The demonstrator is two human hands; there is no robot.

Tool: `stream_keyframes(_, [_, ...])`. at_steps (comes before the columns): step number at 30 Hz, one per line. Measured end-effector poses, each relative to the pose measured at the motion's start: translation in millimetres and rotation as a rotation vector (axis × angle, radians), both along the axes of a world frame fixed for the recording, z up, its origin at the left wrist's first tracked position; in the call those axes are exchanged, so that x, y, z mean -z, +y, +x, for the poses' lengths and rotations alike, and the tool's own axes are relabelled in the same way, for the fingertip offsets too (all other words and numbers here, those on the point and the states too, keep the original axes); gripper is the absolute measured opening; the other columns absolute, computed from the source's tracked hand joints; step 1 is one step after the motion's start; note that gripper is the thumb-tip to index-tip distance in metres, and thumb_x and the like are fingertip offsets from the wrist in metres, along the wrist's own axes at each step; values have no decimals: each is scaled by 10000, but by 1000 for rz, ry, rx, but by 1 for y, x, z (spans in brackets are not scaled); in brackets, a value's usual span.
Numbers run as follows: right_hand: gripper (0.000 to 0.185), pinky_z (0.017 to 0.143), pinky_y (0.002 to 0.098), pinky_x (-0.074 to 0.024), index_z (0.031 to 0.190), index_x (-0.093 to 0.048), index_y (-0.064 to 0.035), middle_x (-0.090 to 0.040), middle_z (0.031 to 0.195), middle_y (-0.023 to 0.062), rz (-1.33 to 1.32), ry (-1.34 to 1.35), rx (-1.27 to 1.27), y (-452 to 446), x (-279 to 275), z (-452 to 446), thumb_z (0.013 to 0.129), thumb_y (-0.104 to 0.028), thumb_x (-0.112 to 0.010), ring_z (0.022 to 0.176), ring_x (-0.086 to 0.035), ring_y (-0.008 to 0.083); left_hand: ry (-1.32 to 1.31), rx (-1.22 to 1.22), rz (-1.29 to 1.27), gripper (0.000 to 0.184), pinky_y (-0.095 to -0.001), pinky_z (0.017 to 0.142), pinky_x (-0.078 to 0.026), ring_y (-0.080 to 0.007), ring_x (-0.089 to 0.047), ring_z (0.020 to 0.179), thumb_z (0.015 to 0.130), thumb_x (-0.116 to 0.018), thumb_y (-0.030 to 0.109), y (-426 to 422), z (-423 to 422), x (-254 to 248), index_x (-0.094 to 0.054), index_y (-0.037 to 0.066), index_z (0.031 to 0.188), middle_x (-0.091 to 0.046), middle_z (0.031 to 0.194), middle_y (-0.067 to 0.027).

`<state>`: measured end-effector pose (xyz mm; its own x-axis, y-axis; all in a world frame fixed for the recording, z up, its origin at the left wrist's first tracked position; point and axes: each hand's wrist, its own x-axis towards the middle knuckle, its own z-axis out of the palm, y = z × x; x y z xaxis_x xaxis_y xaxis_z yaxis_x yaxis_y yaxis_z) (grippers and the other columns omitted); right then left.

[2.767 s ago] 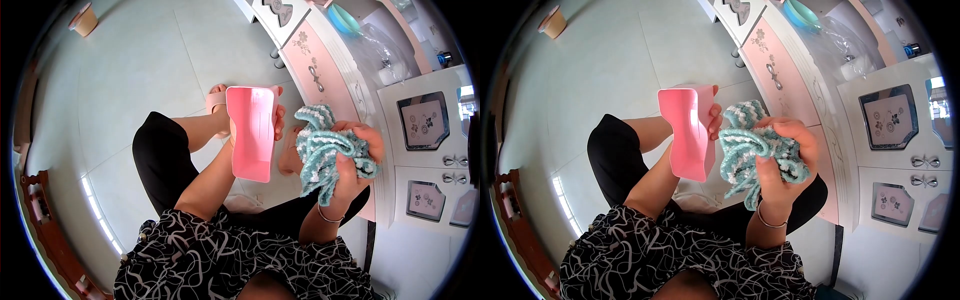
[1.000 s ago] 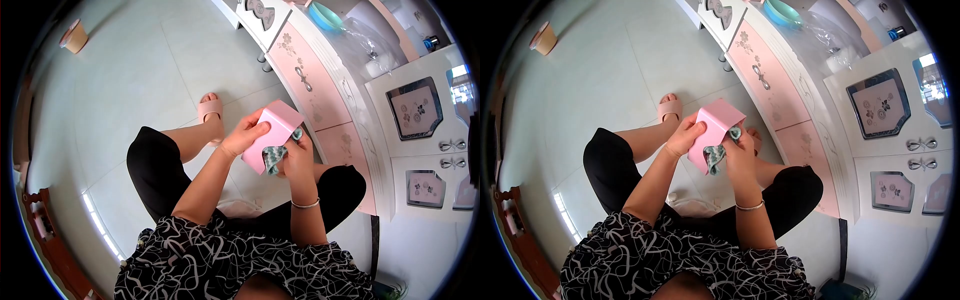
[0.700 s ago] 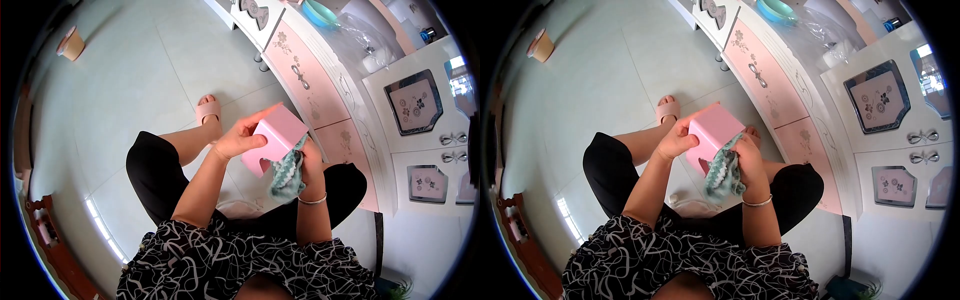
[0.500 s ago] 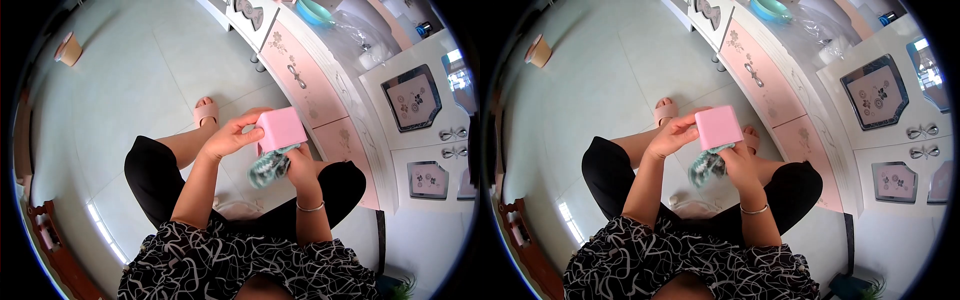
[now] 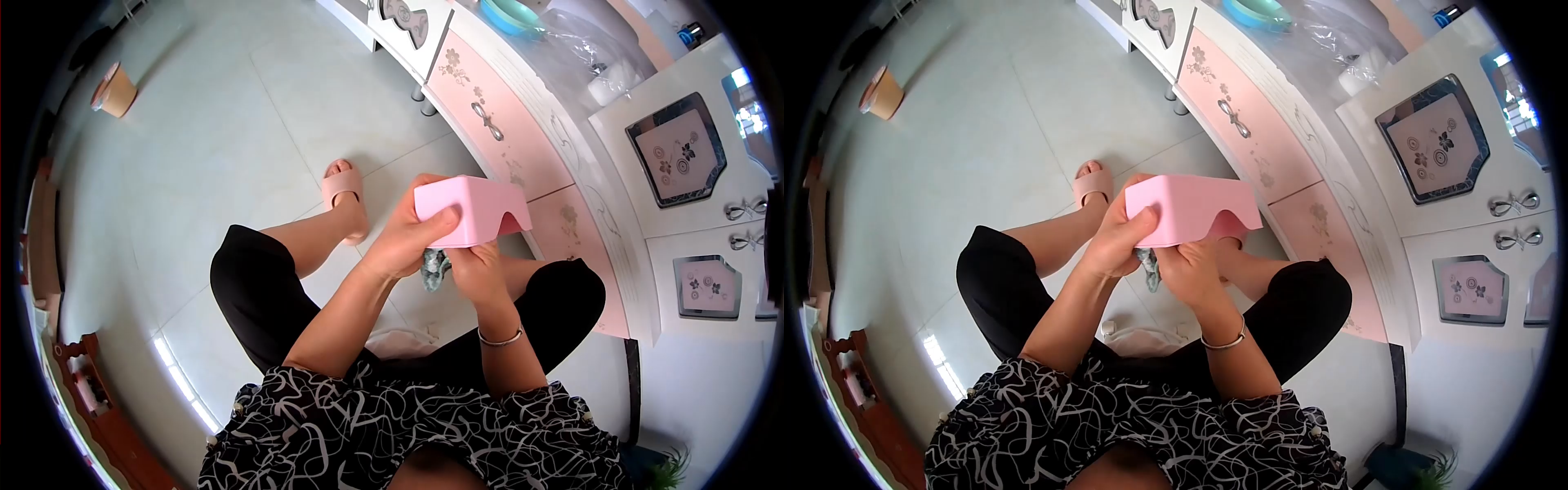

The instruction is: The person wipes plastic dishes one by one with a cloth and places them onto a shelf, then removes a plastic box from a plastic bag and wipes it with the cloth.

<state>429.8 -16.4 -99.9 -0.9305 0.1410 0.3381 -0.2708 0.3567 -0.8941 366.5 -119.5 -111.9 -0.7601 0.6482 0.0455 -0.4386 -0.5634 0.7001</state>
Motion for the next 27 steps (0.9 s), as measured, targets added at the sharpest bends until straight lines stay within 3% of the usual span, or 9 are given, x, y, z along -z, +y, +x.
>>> stream_keyframes(7, [235, 707, 215, -411, 1007, -540, 14, -555, 846, 0, -485, -130, -149, -10, -12, 7, 772, 7, -523, 786, -517, 96, -181, 9, 360, 633, -291, 789, -466, -141, -511, 979, 757, -605, 459, -3, -3, 25, -374, 51, 1182, -493, 1091, -66])
stream_keyframes(9, [266, 712, 212, -407, 1009, -540, 27, -554, 917, 21, -506, -125, -40, -9, -14, 5, 748, 35, -489, 824, -510, 80, -153, -11, 317, 597, -298, 833, -439, -148, -493, 1011, 776, -599, 429, 0, -2, 26, -375, 55, 1183, -481, 1118, -61])
stream_keyframes(11, [257, 709, 207, -410, 1035, -521, 27, -549, 939, 27, -615, -221, 30, -2, -6, 3, 780, 22, -485, 832, -510, 77, 136, -132, 118, 568, -302, 887, -393, -151, -469, 1043, 783, -603, 395, 5, -3, 16, -381, 59, 1184, -468, 1144, -46])
stream_keyframes(15, [267, 706, 207, -415, 1079, -479, 19, -541, 933, 22, -548, -105, -12, 10, -4, 4, 813, 13, -472, 827, -503, 67, 305, 7, -17, 519, -305, 906, -360, -153, -433, 1079, 807, -600, 292, -3, -12, 21, -372, 74, 1219, -445, 1177, -31])
stream_keyframes(18, [249, 617, 226, -391, 1014, -508, 3, -533, 821, 30, -260, -58, 96, 13, -10, 5, 767, -19, -527, 704, -489, 106, 318, 113, -65, 517, -298, 887, -371, -154, -442, 1059, 823, -586, 287, -17, -19, 0, -364, 47, 1224, -460, 1143, -40])
stream_keyframes(20, [260, 629, 317, -420, 959, -527, -3, -548, 825, 116, 453, 216, 142, 18, -9, 2, 700, 2, -542, 694, -528, 252, 146, 211, -207, 476, -264, 813, -402, -132, -476, 968, 828, -569, 353, -27, -17, -22, -425, 27, 1144, -511, 1024, -53])
stream_keyframes(23, [250, 655, 381, -425, 917, -540, -7, -531, 807, 178, 431, 143, 136, 1, -2, 5, 666, 0, -540, 690, -500, 370, 75, 111, -505, 385, -226, 729, -409, -93, -489, 850, 845, -539, 366, -16, -12, -22, -479, 32, 1027, -533, 901, -37])
stream_keyframes(25, [239, 683, 338, -435, 936, -542, 0, -568, 817, 136, 311, -6, 165, -6, 0, 7, 698, -14, -538, 726, -545, 300, -33, 50, -463, 328, -198, 673, -398, -66, -476, 764, 848, -537, 351, -6, -8, -12, -495, 41, 945, -527, 816, -14])
stream_keyframes(27, [229, 719, 300, -440, 965, -547, 17, -596, 870, 86, -425, -239, 254, -7, 11, 5, 739, -11, -524, 794, -572, 219, 76, -89, -298, 326, -203, 694, -392, -74, -465, 792, 843, -543, 347, 0, 0, -5, -497, 44, 951, -518, 853, -19])
